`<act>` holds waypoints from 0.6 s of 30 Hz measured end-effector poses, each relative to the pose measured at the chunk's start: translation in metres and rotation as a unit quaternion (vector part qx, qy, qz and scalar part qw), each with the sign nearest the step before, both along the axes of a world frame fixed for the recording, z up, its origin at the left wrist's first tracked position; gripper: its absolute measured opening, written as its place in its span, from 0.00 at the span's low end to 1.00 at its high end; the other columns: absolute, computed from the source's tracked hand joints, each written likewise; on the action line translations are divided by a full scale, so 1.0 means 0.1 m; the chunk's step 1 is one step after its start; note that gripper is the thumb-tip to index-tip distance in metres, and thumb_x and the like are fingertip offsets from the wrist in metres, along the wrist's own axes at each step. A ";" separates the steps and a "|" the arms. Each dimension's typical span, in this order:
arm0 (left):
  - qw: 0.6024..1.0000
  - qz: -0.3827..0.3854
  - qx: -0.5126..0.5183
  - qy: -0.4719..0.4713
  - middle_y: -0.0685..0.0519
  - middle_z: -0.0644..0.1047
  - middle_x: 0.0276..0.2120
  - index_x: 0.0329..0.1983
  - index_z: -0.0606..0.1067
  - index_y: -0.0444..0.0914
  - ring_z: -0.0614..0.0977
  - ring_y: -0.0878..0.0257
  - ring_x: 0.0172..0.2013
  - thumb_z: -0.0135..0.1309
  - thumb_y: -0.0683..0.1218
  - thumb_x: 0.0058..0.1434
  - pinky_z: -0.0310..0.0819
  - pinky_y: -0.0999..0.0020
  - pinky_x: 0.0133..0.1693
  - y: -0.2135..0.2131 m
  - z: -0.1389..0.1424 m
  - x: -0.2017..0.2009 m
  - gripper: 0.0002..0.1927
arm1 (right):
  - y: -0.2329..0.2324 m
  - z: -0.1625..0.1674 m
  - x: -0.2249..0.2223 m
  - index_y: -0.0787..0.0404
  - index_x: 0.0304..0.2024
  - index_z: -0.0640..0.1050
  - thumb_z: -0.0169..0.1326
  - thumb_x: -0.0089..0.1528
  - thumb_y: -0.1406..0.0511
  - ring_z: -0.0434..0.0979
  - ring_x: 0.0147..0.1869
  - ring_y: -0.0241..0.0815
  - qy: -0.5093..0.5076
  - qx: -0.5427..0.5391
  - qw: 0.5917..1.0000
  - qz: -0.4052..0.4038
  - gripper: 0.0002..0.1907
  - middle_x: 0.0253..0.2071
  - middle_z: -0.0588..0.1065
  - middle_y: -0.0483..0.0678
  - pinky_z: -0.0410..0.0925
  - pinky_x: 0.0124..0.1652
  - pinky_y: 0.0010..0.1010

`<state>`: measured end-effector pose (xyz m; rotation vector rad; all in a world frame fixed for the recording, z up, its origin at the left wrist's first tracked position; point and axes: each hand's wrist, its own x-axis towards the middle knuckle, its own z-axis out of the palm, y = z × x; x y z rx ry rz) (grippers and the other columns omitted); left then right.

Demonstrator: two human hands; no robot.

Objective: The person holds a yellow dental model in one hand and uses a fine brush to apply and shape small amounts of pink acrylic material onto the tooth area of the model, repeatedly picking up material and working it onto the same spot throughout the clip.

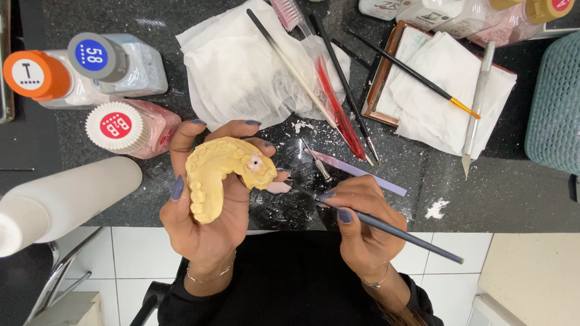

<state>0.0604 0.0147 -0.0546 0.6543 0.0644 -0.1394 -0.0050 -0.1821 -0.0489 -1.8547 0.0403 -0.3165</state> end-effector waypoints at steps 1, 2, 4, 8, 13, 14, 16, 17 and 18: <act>1.000 0.004 0.001 0.002 0.27 0.64 0.65 0.73 0.52 0.40 0.75 0.38 0.59 0.45 0.57 0.72 0.80 0.39 0.54 0.00 0.01 0.00 0.33 | -0.02 -0.04 -0.01 0.67 0.43 0.80 0.55 0.71 0.64 0.78 0.38 0.42 -0.006 0.049 0.999 -0.006 0.11 0.36 0.78 0.53 0.73 0.37 0.29; 1.000 0.005 0.003 0.003 0.27 0.64 0.65 0.73 0.52 0.40 0.75 0.38 0.59 0.45 0.57 0.72 0.80 0.39 0.54 0.00 0.02 0.00 0.33 | -0.05 -0.08 -0.03 0.67 0.43 0.80 0.55 0.70 0.63 0.79 0.37 0.42 -0.012 0.098 0.995 -0.011 0.11 0.35 0.78 0.53 0.73 0.35 0.29; 1.000 -0.007 0.003 0.004 0.26 0.64 0.64 0.73 0.52 0.40 0.75 0.39 0.58 0.45 0.58 0.72 0.80 0.39 0.54 -0.01 0.03 -0.01 0.33 | -0.13 -0.15 -0.06 0.70 0.42 0.80 0.55 0.71 0.64 0.76 0.36 0.44 -0.035 0.215 0.976 -0.014 0.13 0.33 0.78 0.55 0.71 0.34 0.29; 0.996 -0.085 -0.019 0.019 0.25 0.65 0.65 0.72 0.53 0.40 0.77 0.41 0.55 0.45 0.61 0.71 0.82 0.41 0.53 -0.06 0.05 0.00 0.34 | -0.30 -0.23 -0.14 0.70 0.46 0.80 0.55 0.68 0.62 0.75 0.31 0.46 -0.105 0.265 0.958 -0.020 0.14 0.31 0.79 0.57 0.68 0.32 0.29; 0.981 -0.185 -0.035 0.043 0.25 0.68 0.64 0.68 0.56 0.36 0.79 0.45 0.54 0.43 0.63 0.71 0.83 0.47 0.50 -0.15 0.04 0.02 0.33 | -0.37 -0.29 -0.23 0.65 0.43 0.80 0.55 0.68 0.61 0.73 0.34 0.46 -0.136 0.246 0.960 -0.014 0.12 0.32 0.77 0.57 0.70 0.31 0.29; 0.980 -0.194 -0.027 0.036 0.26 0.68 0.64 0.68 0.56 0.36 0.79 0.46 0.54 0.42 0.64 0.71 0.84 0.48 0.49 -0.16 0.05 0.02 0.34 | -0.37 -0.31 -0.23 0.64 0.43 0.80 0.55 0.68 0.61 0.73 0.34 0.46 -0.144 0.241 0.960 -0.014 0.11 0.32 0.77 0.57 0.70 0.30 0.29; 0.978 -0.208 -0.011 0.030 0.26 0.69 0.64 0.68 0.57 0.36 0.79 0.47 0.54 0.42 0.65 0.71 0.84 0.49 0.50 -0.16 0.06 0.02 0.35 | -0.35 -0.36 -0.22 0.62 0.41 0.77 0.57 0.67 0.61 0.73 0.33 0.44 -0.165 0.220 0.961 -0.023 0.10 0.30 0.76 0.56 0.70 0.28 0.27; 0.976 -0.214 -0.004 0.029 0.27 0.69 0.64 0.68 0.57 0.36 0.79 0.48 0.55 0.43 0.66 0.71 0.83 0.50 0.51 -0.15 0.07 0.02 0.35 | -0.34 -0.38 -0.22 0.61 0.41 0.76 0.57 0.67 0.61 0.73 0.32 0.43 -0.174 0.210 0.962 -0.027 0.09 0.29 0.76 0.55 0.70 0.28 0.27; 0.975 -0.220 0.003 0.028 0.27 0.69 0.65 0.68 0.57 0.36 0.79 0.48 0.55 0.43 0.66 0.71 0.83 0.50 0.52 -0.15 0.07 0.02 0.36 | -0.33 -0.39 -0.22 0.60 0.41 0.75 0.57 0.67 0.61 0.74 0.32 0.44 -0.182 0.201 0.962 -0.034 0.10 0.28 0.76 0.55 0.69 0.28 0.27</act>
